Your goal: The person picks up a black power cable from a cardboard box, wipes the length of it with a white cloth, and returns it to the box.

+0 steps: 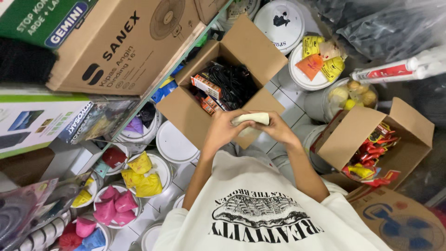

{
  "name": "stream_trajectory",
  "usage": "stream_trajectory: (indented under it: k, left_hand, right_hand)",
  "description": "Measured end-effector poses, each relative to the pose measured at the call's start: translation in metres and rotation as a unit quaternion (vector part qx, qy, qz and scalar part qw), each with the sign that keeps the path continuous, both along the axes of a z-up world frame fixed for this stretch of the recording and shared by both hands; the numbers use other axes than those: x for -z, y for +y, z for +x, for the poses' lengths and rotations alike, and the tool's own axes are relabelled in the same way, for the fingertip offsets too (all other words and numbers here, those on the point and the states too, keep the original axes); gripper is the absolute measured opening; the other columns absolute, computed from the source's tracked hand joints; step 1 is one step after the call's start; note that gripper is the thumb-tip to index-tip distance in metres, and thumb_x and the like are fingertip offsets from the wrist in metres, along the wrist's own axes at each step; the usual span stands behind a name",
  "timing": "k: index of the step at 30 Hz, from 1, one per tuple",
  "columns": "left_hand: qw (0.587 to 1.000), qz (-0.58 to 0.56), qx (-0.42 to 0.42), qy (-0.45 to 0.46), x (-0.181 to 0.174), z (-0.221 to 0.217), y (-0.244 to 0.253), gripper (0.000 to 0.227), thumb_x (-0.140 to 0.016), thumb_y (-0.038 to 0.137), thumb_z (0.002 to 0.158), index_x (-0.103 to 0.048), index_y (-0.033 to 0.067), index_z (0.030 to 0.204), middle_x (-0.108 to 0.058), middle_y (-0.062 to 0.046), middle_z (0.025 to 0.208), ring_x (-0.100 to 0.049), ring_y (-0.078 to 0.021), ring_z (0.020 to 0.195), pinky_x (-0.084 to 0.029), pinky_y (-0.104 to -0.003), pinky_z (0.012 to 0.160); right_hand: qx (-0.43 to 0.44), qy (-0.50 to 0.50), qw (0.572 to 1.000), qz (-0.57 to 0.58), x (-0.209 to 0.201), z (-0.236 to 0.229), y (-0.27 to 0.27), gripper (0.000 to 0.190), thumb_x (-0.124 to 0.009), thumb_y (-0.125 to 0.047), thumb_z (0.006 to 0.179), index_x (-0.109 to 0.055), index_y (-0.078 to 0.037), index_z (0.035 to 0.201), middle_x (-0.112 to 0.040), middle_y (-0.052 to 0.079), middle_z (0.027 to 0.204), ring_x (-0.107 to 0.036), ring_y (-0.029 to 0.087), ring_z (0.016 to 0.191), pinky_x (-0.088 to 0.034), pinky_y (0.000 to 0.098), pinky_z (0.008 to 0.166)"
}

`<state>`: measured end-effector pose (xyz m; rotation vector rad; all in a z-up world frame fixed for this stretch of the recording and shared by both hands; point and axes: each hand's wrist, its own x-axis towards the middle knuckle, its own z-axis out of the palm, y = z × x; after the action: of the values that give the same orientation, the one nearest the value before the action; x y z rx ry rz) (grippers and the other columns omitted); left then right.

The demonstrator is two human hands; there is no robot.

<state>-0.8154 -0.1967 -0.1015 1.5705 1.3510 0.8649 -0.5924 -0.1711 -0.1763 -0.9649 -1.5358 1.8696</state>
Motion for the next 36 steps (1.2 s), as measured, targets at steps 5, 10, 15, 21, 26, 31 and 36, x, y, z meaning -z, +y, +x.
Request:
stream_trajectory:
  k: [5,10,15,21,26,31,36]
  left_hand:
    - [0.991,0.014,-0.133,-0.006,0.028,-0.015,0.016,0.018,-0.084,0.022,0.084,-0.08,0.0062,0.091,-0.065,-0.007,0.059,-0.055,-0.0111,0.049,-0.043,-0.029,0.049]
    - [0.973,-0.005,-0.226,-0.041,0.076,-0.03,0.029,0.014,-0.076,0.015,0.095,-0.077,0.0013,0.094,-0.056,-0.009,0.063,-0.043,-0.0092,0.059,-0.035,-0.027,0.054]
    - [0.963,0.018,-0.235,-0.128,0.137,-0.04,0.064,0.012,-0.064,0.014,0.104,-0.07,0.0032,0.105,-0.074,-0.005,0.087,-0.064,-0.0065,0.076,-0.05,-0.026,0.069]
    - [0.969,-0.046,-0.244,0.007,0.226,-0.044,0.11,0.017,-0.066,0.011,0.098,-0.07,0.0062,0.114,-0.068,-0.007,0.081,-0.064,-0.0164,0.072,-0.051,-0.032,0.067]
    - [0.961,-0.02,-0.273,0.039,0.291,-0.054,0.137,0.046,-0.07,0.005,0.091,-0.052,-0.0036,0.133,-0.057,-0.021,0.108,-0.06,-0.0331,0.093,-0.051,-0.042,0.085]
    - [0.958,0.016,-0.278,0.074,0.32,-0.054,0.139,0.056,-0.075,0.006,0.087,-0.048,-0.01,0.133,-0.049,-0.03,0.125,-0.054,-0.0445,0.111,-0.048,-0.046,0.095]
    - [0.936,-0.15,-0.319,-0.013,0.31,-0.059,0.14,0.032,-0.077,0.01,0.085,-0.069,-0.0001,0.115,-0.067,-0.017,0.108,-0.074,-0.0252,0.073,-0.058,-0.035,0.071]
  right_hand:
    - [0.121,-0.101,0.986,-0.054,0.034,0.028,0.017,0.028,-0.073,-0.008,0.096,-0.074,0.006,0.12,-0.077,0.008,0.106,-0.067,0.013,0.094,-0.053,0.0306,0.085]
    - [0.238,-0.028,0.97,-0.023,0.056,0.021,0.045,0.027,-0.067,-0.01,0.102,-0.069,0.004,0.125,-0.072,0.003,0.11,-0.063,0.009,0.097,-0.051,0.0273,0.088]
    - [0.411,0.018,0.908,-0.085,0.076,-0.008,0.064,0.029,-0.064,-0.015,0.102,-0.065,0.005,0.124,-0.072,0.006,0.114,-0.067,0.012,0.101,-0.053,0.0285,0.089]
    - [0.464,0.018,0.882,-0.086,0.138,-0.045,0.078,0.031,-0.066,-0.014,0.102,-0.065,0.004,0.126,-0.072,0.008,0.118,-0.068,0.013,0.106,-0.052,0.0283,0.094]
    - [0.491,-0.011,0.867,-0.089,0.188,-0.062,0.079,0.029,-0.068,-0.013,0.101,-0.067,0.004,0.125,-0.072,0.008,0.118,-0.067,0.013,0.107,-0.051,0.028,0.096]
    - [0.499,-0.029,0.861,-0.089,0.221,-0.069,0.075,0.029,-0.068,-0.014,0.101,-0.067,0.004,0.124,-0.072,0.007,0.118,-0.065,0.012,0.108,-0.05,0.0279,0.097]
    - [0.497,-0.022,0.862,-0.095,0.233,-0.07,0.079,0.03,-0.068,-0.013,0.1,-0.067,0.004,0.124,-0.072,0.007,0.118,-0.065,0.012,0.108,-0.049,0.0279,0.098]
